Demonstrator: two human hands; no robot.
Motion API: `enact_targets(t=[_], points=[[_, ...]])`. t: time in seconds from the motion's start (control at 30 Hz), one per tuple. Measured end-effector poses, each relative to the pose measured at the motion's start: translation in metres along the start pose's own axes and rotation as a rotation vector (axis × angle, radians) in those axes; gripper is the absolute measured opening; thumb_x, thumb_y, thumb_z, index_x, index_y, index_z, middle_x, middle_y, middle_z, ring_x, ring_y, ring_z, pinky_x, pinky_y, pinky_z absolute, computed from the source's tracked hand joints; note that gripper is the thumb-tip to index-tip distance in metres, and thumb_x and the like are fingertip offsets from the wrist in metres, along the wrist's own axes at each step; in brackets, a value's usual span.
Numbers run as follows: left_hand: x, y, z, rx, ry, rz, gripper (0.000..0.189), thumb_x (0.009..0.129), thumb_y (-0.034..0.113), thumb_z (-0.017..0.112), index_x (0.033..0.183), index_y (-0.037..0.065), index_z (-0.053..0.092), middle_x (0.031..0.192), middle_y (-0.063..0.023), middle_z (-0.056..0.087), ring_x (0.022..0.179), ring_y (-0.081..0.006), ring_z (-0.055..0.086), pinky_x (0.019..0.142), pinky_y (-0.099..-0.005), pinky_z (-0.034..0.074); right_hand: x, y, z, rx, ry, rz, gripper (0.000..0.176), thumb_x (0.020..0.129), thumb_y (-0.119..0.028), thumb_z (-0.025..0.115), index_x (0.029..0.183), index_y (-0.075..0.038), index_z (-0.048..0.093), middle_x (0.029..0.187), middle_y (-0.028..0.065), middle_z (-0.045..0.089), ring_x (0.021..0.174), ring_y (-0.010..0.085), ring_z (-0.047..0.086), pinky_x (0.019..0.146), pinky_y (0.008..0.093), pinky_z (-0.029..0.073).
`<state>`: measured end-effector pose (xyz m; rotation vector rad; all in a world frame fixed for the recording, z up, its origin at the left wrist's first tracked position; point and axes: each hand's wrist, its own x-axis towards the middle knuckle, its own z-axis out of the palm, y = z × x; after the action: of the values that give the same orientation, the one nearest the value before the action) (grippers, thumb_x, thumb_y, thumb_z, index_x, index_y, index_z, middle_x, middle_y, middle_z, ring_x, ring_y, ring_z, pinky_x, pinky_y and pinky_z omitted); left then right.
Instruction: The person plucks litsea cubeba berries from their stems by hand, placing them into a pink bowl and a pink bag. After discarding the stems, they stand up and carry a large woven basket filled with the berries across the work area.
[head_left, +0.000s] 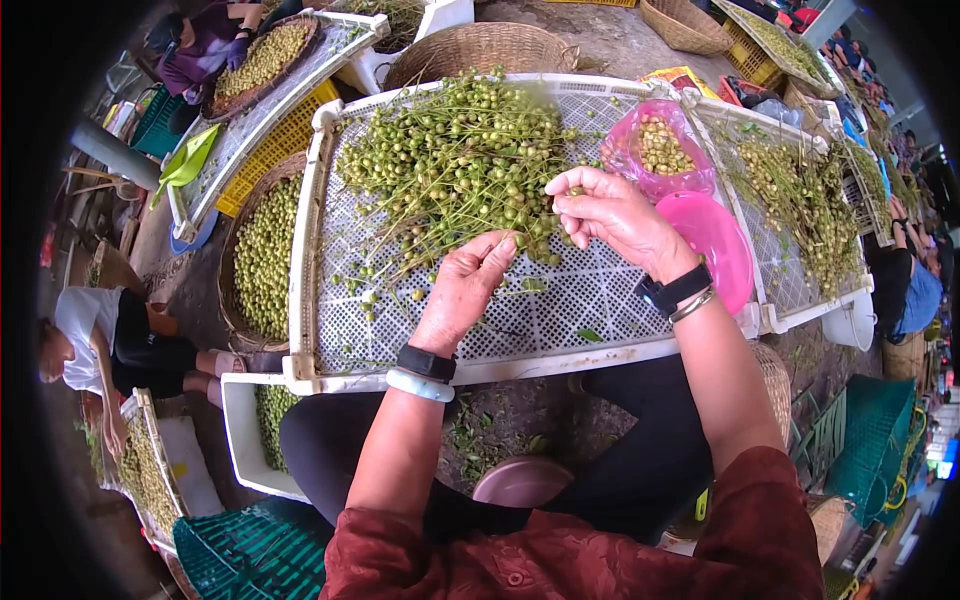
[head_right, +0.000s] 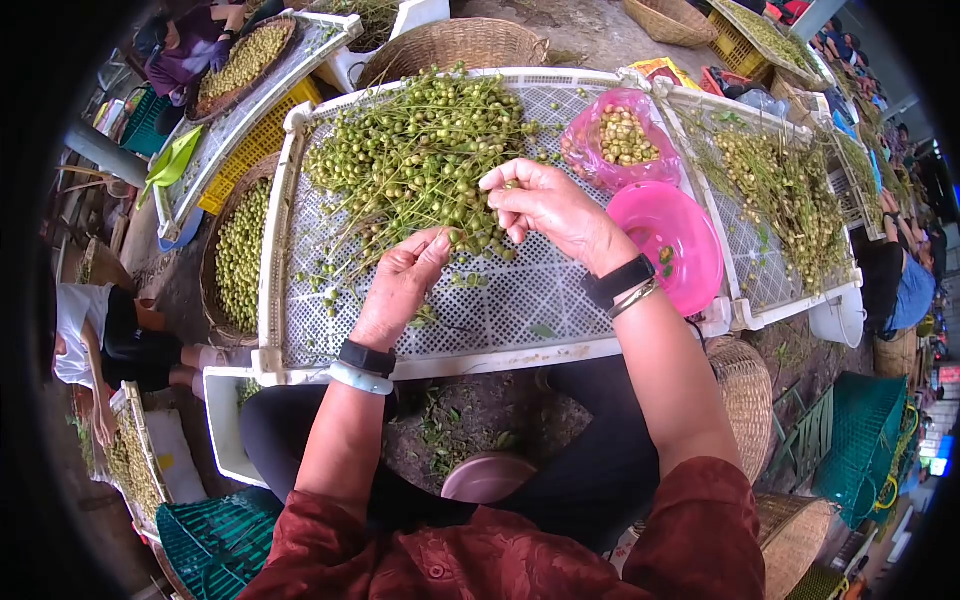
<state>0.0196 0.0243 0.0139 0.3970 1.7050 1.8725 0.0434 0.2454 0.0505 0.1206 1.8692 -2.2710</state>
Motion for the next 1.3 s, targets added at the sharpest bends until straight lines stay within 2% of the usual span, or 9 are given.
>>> enact_targets(t=[0.07, 0.1, 0.23, 0.37, 0.5, 0.63, 0.93, 1.03, 1.3], points=[[0.0, 0.003, 0.0, -0.062, -0.075, 0.011, 0.028, 0.095, 0.026, 0.055, 0.111, 0.004, 0.063, 0.07, 0.008, 0.046, 0.062, -0.0026, 0.037, 0.058, -0.0188, 0.033, 0.003, 0.003, -0.001, 0.011, 0.015, -0.003, 0.021, 0.092, -0.022, 0.058, 0.102, -0.003, 0.057, 0.077, -0.0008, 0.056, 0.064, 0.0053, 0.054, 0.053, 0.0205, 0.045], [-0.002, 0.007, 0.001, -0.027, -0.118, 0.043, 0.028, 0.095, 0.025, 0.053, 0.112, 0.004, 0.062, 0.072, 0.0057, 0.051, 0.068, -0.0042, 0.044, 0.066, -0.0201, 0.038, 0.004, 0.006, 0.0, -0.014, 0.051, 0.019, 0.027, 0.092, -0.03, 0.059, 0.101, -0.005, 0.06, 0.078, -0.0027, 0.055, 0.063, 0.0037, 0.052, 0.052, 0.0187, 0.042], [-0.006, 0.017, 0.004, 0.082, -0.165, 0.022, 0.028, 0.095, 0.026, 0.054, 0.11, 0.004, 0.062, 0.083, 0.001, 0.061, 0.079, -0.0063, 0.053, 0.076, -0.0229, 0.043, 0.002, -0.001, 0.008, -0.137, -0.096, 0.059, 0.026, 0.093, -0.028, 0.057, 0.102, -0.005, 0.064, 0.08, -0.0042, 0.056, 0.066, 0.002, 0.047, 0.055, 0.0164, 0.037], [-0.006, 0.017, 0.002, 0.11, -0.171, 0.004, 0.022, 0.095, 0.022, 0.053, 0.104, 0.004, 0.062, 0.085, 0.0012, 0.061, 0.078, -0.0064, 0.053, 0.074, -0.0223, 0.043, -0.002, -0.006, 0.018, -0.404, -0.174, 0.078, 0.019, 0.087, -0.024, 0.065, 0.094, -0.006, 0.064, 0.071, -0.0055, 0.055, 0.06, 0.0014, 0.047, 0.05, 0.017, 0.037], [-0.007, 0.018, 0.0, 0.194, -0.128, 0.004, 0.018, 0.094, 0.018, 0.054, 0.1, 0.003, 0.062, 0.08, 0.0043, 0.057, 0.07, -0.0042, 0.046, 0.064, -0.0211, 0.04, -0.001, -0.001, 0.015, -0.323, -0.224, 0.128, 0.013, 0.087, -0.017, 0.065, 0.089, -0.005, 0.059, 0.062, -0.0021, 0.053, 0.046, 0.0024, 0.044, 0.041, 0.0179, 0.034], [-0.007, 0.015, 0.001, 0.229, -0.098, -0.015, 0.018, 0.093, 0.017, 0.056, 0.094, 0.002, 0.063, 0.073, 0.0067, 0.053, 0.066, -0.0024, 0.039, 0.058, -0.0211, 0.034, 0.0, 0.0, 0.015, -0.079, -0.161, 0.193, 0.012, 0.089, -0.014, 0.062, 0.091, -0.005, 0.055, 0.064, -0.0013, 0.053, 0.046, 0.0038, 0.046, 0.04, 0.0184, 0.034], [-0.006, 0.013, -0.001, 0.108, -0.065, -0.074, 0.016, 0.091, 0.018, 0.06, 0.086, 0.003, 0.064, 0.073, 0.0062, 0.055, 0.067, -0.0033, 0.042, 0.062, -0.0216, 0.036, 0.001, 0.006, 0.023, -0.003, -0.188, 0.117, 0.01, 0.088, -0.008, 0.061, 0.09, -0.005, 0.052, 0.069, -0.0008, 0.052, 0.056, 0.0046, 0.051, 0.045, 0.0176, 0.038], [-0.009, 0.019, -0.001, 0.046, -0.01, -0.104, 0.016, 0.091, 0.018, 0.06, 0.088, 0.003, 0.064, 0.075, 0.0056, 0.056, 0.069, -0.0038, 0.045, 0.063, -0.022, 0.038, 0.006, 0.007, 0.006, 0.142, -0.143, 0.073, 0.01, 0.089, -0.008, 0.061, 0.089, -0.006, 0.051, 0.067, -0.0019, 0.049, 0.054, 0.0043, 0.047, 0.043, 0.0178, 0.036], [-0.006, 0.012, -0.008, -0.059, -0.064, -0.103, 0.021, 0.094, 0.027, 0.054, 0.095, 0.007, 0.062, 0.069, 0.0088, 0.047, 0.061, -0.0016, 0.038, 0.056, -0.0179, 0.03, -0.002, -0.001, 0.013, 0.078, -0.009, 0.16, 0.019, 0.092, -0.021, 0.059, 0.094, -0.002, 0.057, 0.067, -0.0012, 0.051, 0.05, 0.0032, 0.043, 0.04, 0.018, 0.031]])
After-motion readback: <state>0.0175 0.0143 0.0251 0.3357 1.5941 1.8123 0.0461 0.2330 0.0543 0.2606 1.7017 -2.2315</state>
